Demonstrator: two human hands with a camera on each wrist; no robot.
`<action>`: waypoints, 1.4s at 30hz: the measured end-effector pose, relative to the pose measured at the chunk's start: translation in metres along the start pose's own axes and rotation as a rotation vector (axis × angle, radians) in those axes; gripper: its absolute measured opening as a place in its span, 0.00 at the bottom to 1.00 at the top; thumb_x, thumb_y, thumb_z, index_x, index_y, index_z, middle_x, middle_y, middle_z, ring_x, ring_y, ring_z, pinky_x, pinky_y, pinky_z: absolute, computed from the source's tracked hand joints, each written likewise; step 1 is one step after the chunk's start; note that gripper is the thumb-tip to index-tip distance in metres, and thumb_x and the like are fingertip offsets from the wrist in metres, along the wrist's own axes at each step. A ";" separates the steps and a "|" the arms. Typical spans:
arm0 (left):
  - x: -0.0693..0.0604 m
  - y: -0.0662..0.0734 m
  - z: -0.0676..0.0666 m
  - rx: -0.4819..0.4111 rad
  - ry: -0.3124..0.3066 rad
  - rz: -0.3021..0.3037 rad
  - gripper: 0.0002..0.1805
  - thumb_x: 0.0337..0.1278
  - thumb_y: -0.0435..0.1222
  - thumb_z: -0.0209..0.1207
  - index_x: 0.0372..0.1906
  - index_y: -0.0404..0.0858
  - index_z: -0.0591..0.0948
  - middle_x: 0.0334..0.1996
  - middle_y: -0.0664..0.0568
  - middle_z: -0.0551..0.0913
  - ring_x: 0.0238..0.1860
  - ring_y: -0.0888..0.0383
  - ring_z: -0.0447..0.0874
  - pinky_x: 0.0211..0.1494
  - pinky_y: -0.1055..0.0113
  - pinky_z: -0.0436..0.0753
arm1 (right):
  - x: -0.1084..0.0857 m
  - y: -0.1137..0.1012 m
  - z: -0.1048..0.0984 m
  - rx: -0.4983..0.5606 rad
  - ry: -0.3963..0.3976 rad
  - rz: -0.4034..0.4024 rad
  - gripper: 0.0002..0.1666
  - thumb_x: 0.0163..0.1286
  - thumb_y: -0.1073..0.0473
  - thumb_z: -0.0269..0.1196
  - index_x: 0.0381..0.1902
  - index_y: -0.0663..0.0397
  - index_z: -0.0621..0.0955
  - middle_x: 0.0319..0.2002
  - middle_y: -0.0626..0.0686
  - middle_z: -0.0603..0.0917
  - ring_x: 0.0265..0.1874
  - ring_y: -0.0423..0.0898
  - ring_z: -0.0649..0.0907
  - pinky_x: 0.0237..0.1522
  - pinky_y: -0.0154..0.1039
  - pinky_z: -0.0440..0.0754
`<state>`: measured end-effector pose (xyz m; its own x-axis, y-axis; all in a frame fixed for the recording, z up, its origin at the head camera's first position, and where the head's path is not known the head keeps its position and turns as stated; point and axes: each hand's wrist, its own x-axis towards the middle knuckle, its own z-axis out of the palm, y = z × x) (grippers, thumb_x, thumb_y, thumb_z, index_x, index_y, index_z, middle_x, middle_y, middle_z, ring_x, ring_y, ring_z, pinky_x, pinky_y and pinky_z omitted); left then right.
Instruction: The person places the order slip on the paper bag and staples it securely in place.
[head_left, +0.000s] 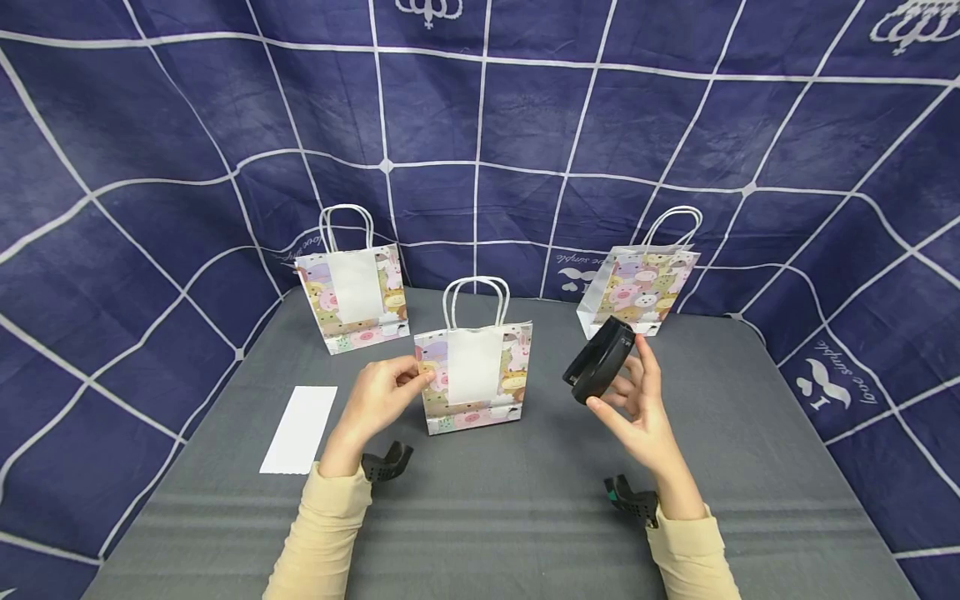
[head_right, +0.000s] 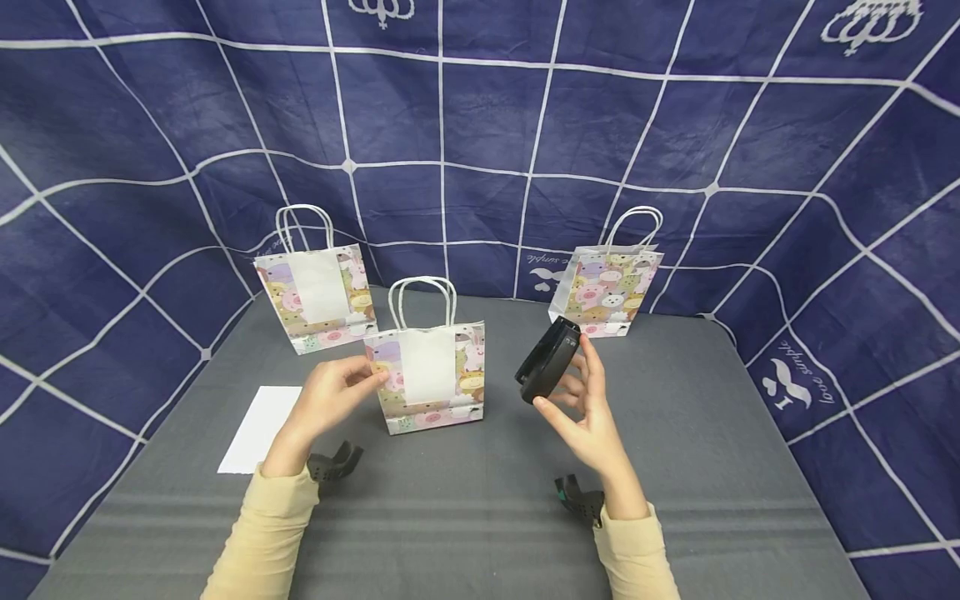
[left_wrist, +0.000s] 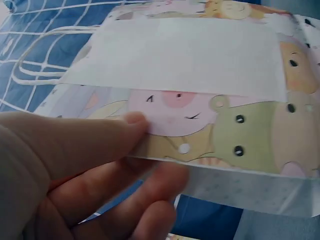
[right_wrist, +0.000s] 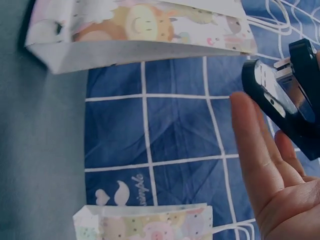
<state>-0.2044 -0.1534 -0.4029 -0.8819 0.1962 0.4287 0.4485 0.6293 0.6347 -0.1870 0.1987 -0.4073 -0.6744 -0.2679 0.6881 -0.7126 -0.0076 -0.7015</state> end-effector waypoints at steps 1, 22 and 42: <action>0.002 -0.001 0.000 0.006 0.009 -0.004 0.09 0.54 0.35 0.64 0.21 0.41 0.79 0.14 0.61 0.69 0.16 0.66 0.62 0.20 0.71 0.62 | -0.001 0.000 -0.001 0.001 -0.004 0.006 0.60 0.53 0.86 0.58 0.72 0.55 0.38 0.58 0.62 0.66 0.51 0.45 0.80 0.39 0.33 0.80; 0.034 -0.030 -0.005 0.059 0.177 -0.049 0.10 0.56 0.37 0.62 0.23 0.37 0.80 0.19 0.50 0.80 0.21 0.56 0.74 0.27 0.61 0.71 | -0.029 0.018 -0.031 -0.067 -0.125 0.283 0.59 0.56 0.82 0.59 0.74 0.50 0.39 0.53 0.61 0.66 0.43 0.42 0.82 0.36 0.38 0.82; 0.070 -0.047 -0.010 0.079 0.159 -0.131 0.09 0.57 0.39 0.61 0.29 0.37 0.83 0.22 0.47 0.82 0.24 0.52 0.77 0.29 0.60 0.70 | -0.061 0.045 -0.055 -0.202 -0.155 0.460 0.55 0.58 0.73 0.65 0.74 0.47 0.47 0.49 0.65 0.74 0.42 0.43 0.81 0.37 0.38 0.81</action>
<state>-0.2855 -0.1770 -0.3962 -0.8948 -0.0083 0.4463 0.3136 0.7001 0.6416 -0.1883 0.2679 -0.4703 -0.9009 -0.3389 0.2713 -0.3830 0.3263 -0.8642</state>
